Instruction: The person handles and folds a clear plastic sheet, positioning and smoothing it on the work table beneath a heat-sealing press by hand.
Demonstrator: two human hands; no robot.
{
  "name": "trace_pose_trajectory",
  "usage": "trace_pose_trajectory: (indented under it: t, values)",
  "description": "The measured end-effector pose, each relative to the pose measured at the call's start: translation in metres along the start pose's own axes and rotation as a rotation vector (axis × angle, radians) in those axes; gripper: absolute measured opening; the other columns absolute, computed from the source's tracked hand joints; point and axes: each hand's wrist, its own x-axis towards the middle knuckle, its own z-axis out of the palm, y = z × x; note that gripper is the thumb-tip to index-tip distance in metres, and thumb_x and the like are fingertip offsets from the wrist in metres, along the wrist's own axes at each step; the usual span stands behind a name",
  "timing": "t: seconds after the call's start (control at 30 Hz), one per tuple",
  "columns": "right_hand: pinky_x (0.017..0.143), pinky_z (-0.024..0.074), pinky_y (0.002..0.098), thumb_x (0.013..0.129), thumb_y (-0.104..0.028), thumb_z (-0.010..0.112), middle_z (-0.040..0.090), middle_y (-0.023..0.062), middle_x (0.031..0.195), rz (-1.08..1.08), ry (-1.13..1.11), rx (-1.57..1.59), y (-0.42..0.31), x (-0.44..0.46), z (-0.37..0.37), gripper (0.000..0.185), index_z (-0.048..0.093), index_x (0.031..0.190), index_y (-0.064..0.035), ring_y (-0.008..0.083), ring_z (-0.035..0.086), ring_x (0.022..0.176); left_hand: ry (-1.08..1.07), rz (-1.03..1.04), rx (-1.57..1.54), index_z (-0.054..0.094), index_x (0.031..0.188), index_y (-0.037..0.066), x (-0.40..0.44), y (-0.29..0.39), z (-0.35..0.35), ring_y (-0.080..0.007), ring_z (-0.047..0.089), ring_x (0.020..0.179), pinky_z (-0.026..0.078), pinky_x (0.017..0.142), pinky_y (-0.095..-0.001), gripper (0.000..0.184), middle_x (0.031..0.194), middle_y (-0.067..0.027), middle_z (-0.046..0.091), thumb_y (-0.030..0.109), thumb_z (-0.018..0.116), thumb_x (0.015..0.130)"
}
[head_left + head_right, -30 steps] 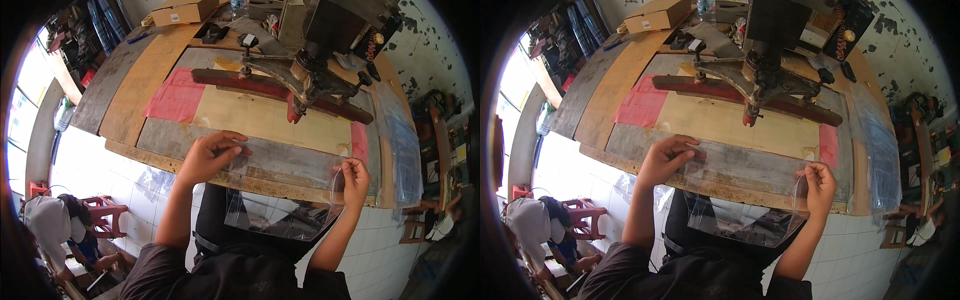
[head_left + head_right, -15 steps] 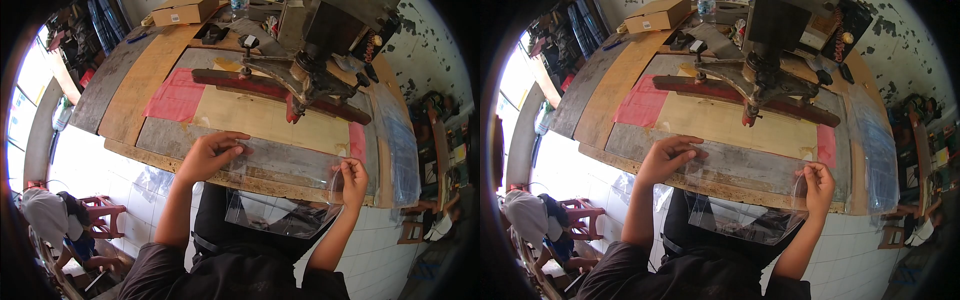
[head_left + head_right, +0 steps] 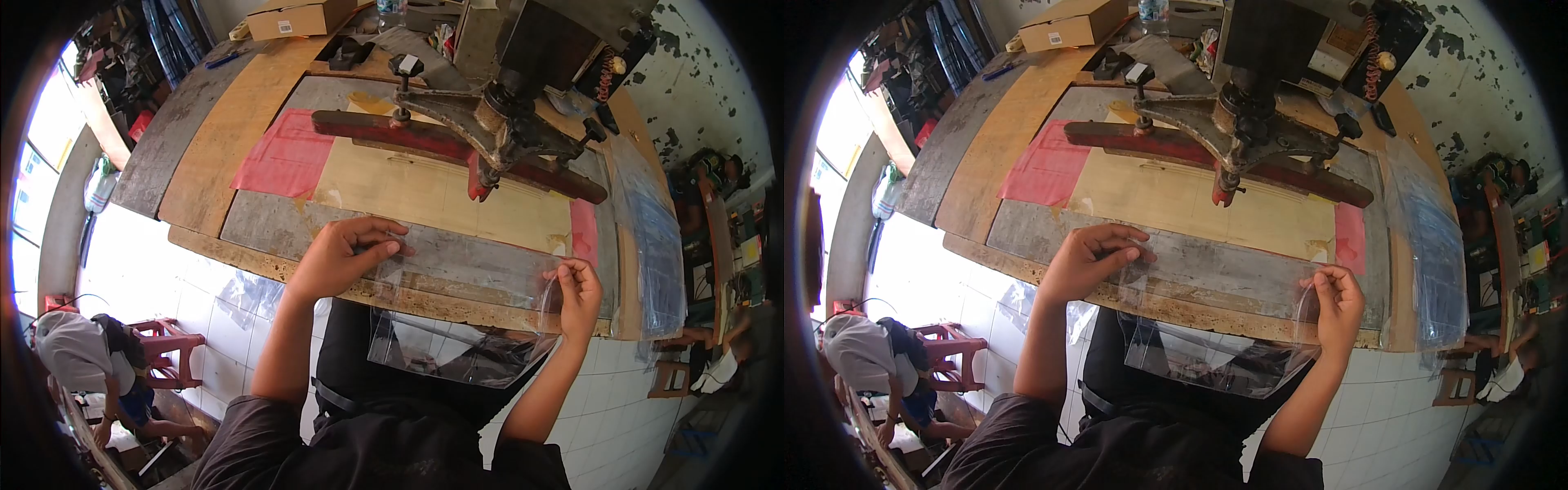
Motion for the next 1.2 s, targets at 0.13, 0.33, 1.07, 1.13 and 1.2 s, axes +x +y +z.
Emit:
trace_pose_trajectory:
  t: [0.13, 0.33, 1.07, 1.13, 1.2]
  values:
    - [0.086, 0.0524, 0.0293, 0.104, -0.017, 0.071, 0.071, 0.0068, 0.09, -0.002, -0.006, -0.008, 0.001, 0.0, -0.001, 0.019, 0.065, 0.108, 0.0009, 0.0161, 0.07, 0.087, 0.011, 0.013, 0.018, 0.071, 0.124, -0.005, 0.001, -0.002, 0.001, -0.0079, 0.072, 0.099, 0.056, 0.09, -0.0272, 0.028, 0.103, -0.0088, 0.083, 0.012, 0.071, 0.101]
    - [0.083, 0.0528, 0.0278, 0.105, -0.015, 0.07, 0.07, 0.006, 0.092, -0.019, -0.009, 0.016, 0.002, 0.0, -0.002, 0.018, 0.065, 0.107, 0.0021, 0.0148, 0.071, 0.087, 0.026, 0.016, -0.036, 0.072, 0.122, -0.005, 0.0, -0.002, 0.002, -0.0102, 0.074, 0.098, 0.057, 0.089, -0.0277, 0.027, 0.103, -0.0106, 0.082, 0.012, 0.071, 0.101]
    - [0.082, 0.055, 0.0289, 0.1, -0.007, 0.073, 0.074, 0.0087, 0.096, -0.273, -0.125, -0.11, -0.04, 0.0, -0.006, 0.019, 0.068, 0.117, 0.0006, 0.0165, 0.073, 0.088, 0.221, 0.056, -0.155, 0.071, 0.119, -0.007, 0.002, -0.025, -0.007, -0.009, 0.072, 0.096, 0.055, 0.084, -0.0243, 0.021, 0.101, -0.0099, 0.08, 0.006, 0.07, 0.103]
    - [0.08, 0.0564, 0.0291, 0.1, -0.004, 0.072, 0.074, 0.0094, 0.098, -0.3, -0.159, -0.123, -0.043, 0.004, -0.006, 0.018, 0.069, 0.118, 0.0008, 0.017, 0.074, 0.087, 0.219, 0.049, -0.159, 0.071, 0.119, -0.007, 0.003, -0.027, -0.009, -0.0082, 0.071, 0.095, 0.055, 0.084, -0.0239, 0.022, 0.101, -0.0092, 0.08, 0.007, 0.071, 0.103]
    - [0.077, 0.0593, 0.0295, 0.1, 0.004, 0.067, 0.071, 0.0101, 0.105, -0.492, -0.265, -0.262, -0.055, 0.009, -0.006, 0.02, 0.072, 0.118, 0.0001, 0.0184, 0.073, 0.087, 0.222, 0.04, -0.161, 0.071, 0.12, -0.008, 0.003, -0.026, -0.009, -0.0074, 0.07, 0.094, 0.055, 0.084, -0.0236, 0.024, 0.101, -0.0086, 0.08, 0.009, 0.071, 0.102]
